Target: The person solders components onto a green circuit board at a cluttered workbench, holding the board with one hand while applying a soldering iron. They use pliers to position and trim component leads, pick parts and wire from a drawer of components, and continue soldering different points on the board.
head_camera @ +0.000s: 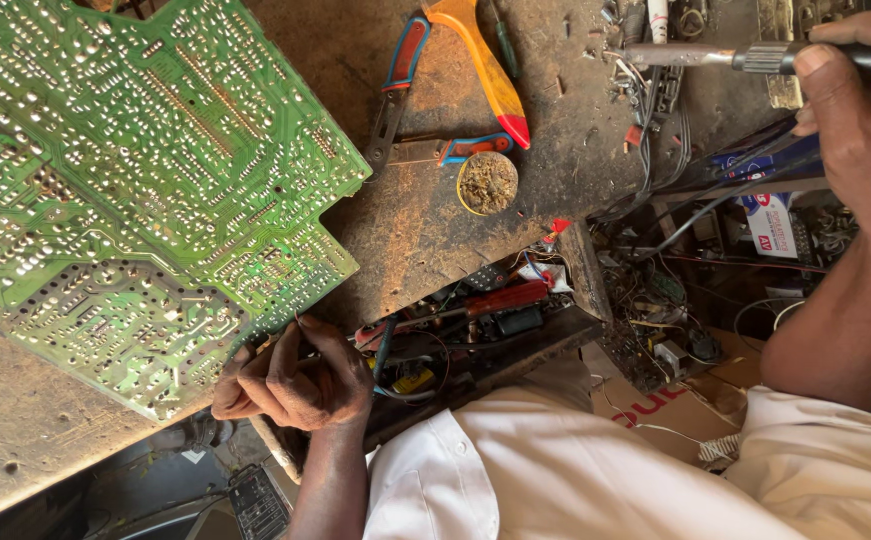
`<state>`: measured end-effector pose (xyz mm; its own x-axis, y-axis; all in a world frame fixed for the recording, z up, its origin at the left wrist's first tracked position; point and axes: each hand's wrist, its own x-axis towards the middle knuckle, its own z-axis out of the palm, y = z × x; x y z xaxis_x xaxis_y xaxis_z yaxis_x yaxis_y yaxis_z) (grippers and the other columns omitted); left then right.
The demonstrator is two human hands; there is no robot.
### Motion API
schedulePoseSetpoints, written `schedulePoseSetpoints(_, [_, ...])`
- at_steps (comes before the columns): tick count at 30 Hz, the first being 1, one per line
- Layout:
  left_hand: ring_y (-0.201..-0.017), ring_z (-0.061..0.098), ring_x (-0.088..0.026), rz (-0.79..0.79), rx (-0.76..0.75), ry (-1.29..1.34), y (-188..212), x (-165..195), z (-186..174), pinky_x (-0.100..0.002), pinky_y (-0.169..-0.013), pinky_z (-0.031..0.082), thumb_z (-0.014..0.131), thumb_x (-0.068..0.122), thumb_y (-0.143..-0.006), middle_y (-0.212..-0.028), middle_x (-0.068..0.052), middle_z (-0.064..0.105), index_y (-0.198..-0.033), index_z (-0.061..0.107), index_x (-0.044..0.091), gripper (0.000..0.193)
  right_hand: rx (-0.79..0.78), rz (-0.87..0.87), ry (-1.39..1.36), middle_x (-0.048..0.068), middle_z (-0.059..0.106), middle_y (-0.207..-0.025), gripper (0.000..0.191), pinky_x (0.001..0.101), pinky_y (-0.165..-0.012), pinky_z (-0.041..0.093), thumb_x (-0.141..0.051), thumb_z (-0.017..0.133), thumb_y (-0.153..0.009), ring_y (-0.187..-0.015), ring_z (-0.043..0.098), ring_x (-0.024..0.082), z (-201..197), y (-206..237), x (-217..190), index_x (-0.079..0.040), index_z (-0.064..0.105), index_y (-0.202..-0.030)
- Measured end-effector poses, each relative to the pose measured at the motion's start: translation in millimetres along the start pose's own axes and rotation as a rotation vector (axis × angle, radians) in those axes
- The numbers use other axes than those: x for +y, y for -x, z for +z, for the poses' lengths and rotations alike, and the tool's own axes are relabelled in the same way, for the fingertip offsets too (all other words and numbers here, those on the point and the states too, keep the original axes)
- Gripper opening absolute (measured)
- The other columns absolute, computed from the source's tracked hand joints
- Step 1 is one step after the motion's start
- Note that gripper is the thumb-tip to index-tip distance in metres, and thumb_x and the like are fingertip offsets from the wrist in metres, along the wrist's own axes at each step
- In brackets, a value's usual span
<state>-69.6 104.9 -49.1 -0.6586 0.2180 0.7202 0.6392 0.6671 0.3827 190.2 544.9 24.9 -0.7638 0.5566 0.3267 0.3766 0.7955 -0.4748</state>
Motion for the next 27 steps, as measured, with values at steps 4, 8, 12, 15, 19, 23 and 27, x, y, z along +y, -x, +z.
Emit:
schedulePoseSetpoints(4, [-0.096, 0.05, -0.03, 0.012, 0.014, 0.013, -0.4, 0.2, -0.3, -0.049, -0.097, 0.029, 0.078, 0.0, -0.094, -0.092, -0.008, 0.055, -0.1, 0.065, 0.006, 0.016, -0.01, -0.018, 0.036, 0.019, 0.067, -0.115, 0.027, 0.0343, -0.082, 0.065, -0.01, 0.055, -0.116, -0.096, 0.074, 0.023, -1.0, 0.5, -1.6, 0.002, 0.058, -0.14])
schedulePoseSetpoints(8, [-0.096, 0.049, -0.029, 0.017, 0.015, 0.016, -2.1, 1.3, -0.8, -0.05, -0.096, 0.029, 0.077, 0.0, -0.094, -0.091, -0.007, 0.055, -0.1, 0.064, 0.007, 0.016, -0.042, -0.054, 0.076, 0.018, 0.069, -0.114, 0.026, 0.0337, -0.082, 0.064, -0.01, 0.055, -0.116, -0.097, 0.073, 0.022, -4.5, -3.7, -8.9, 0.002, 0.058, -0.139])
schedulePoseSetpoints(12, [-0.095, 0.048, -0.027, 0.013, 0.028, 0.035, -4.2, 4.1, -0.6, -0.049, -0.094, 0.028, 0.077, 0.0, -0.093, -0.09, -0.006, 0.054, -0.099, 0.065, 0.007, 0.015, -0.1, 0.036, 0.15, 0.017, 0.071, -0.106, 0.018, 0.0341, -0.073, 0.059, -0.013, 0.062, -0.122, -0.087, 0.07, 0.021, -10.7, -12.8, -19.3, -0.003, 0.062, -0.136])
schedulePoseSetpoints(15, [-0.097, 0.048, -0.028, 0.024, -0.006, 0.021, -5.0, 5.2, -4.3, -0.049, -0.095, 0.028, 0.076, 0.0, -0.094, -0.092, -0.006, 0.054, -0.1, 0.064, 0.007, 0.015, -0.108, 0.017, 0.161, 0.016, 0.071, -0.104, 0.015, 0.0337, -0.072, 0.056, -0.01, 0.062, -0.122, -0.085, 0.068, 0.021, -10.5, -18.9, -30.2, -0.002, 0.064, -0.134])
schedulePoseSetpoints(19, [-0.097, 0.046, -0.027, 0.032, 0.002, 0.032, -4.5, 5.7, -6.3, -0.048, -0.094, 0.028, 0.077, 0.0, -0.094, -0.092, -0.006, 0.054, -0.101, 0.064, 0.007, 0.016, -0.131, -0.018, 0.108, 0.016, 0.07, -0.102, 0.013, 0.0331, -0.072, 0.053, -0.005, 0.061, -0.12, -0.082, 0.065, 0.021, -12.5, -31.0, -48.0, 0.001, 0.065, -0.132])
schedulePoseSetpoints(23, [-0.098, 0.046, -0.028, 0.044, -0.009, 0.026, -4.3, 4.5, -10.0, -0.047, -0.094, 0.029, 0.077, 0.001, -0.095, -0.095, -0.006, 0.055, -0.103, 0.064, 0.007, 0.017, -0.161, -0.044, 0.03, 0.017, 0.069, -0.1, 0.013, 0.0324, -0.072, 0.05, 0.0, 0.061, -0.119, -0.079, 0.062, 0.02, -16.6, -44.8, -68.8, 0.003, 0.066, -0.13])
schedulePoseSetpoints(27, [-0.099, 0.046, -0.026, 0.043, -0.022, 0.038, -3.2, 4.7, -15.9, -0.048, -0.094, 0.029, 0.077, 0.001, -0.095, -0.097, -0.005, 0.057, -0.105, 0.063, 0.008, 0.018, -0.18, 0.021, 0.019, 0.016, 0.068, -0.097, 0.012, 0.0318, -0.071, 0.049, 0.001, 0.061, -0.118, -0.076, 0.06, 0.019, -20.1, -47.6, -78.8, 0.004, 0.067, -0.128])
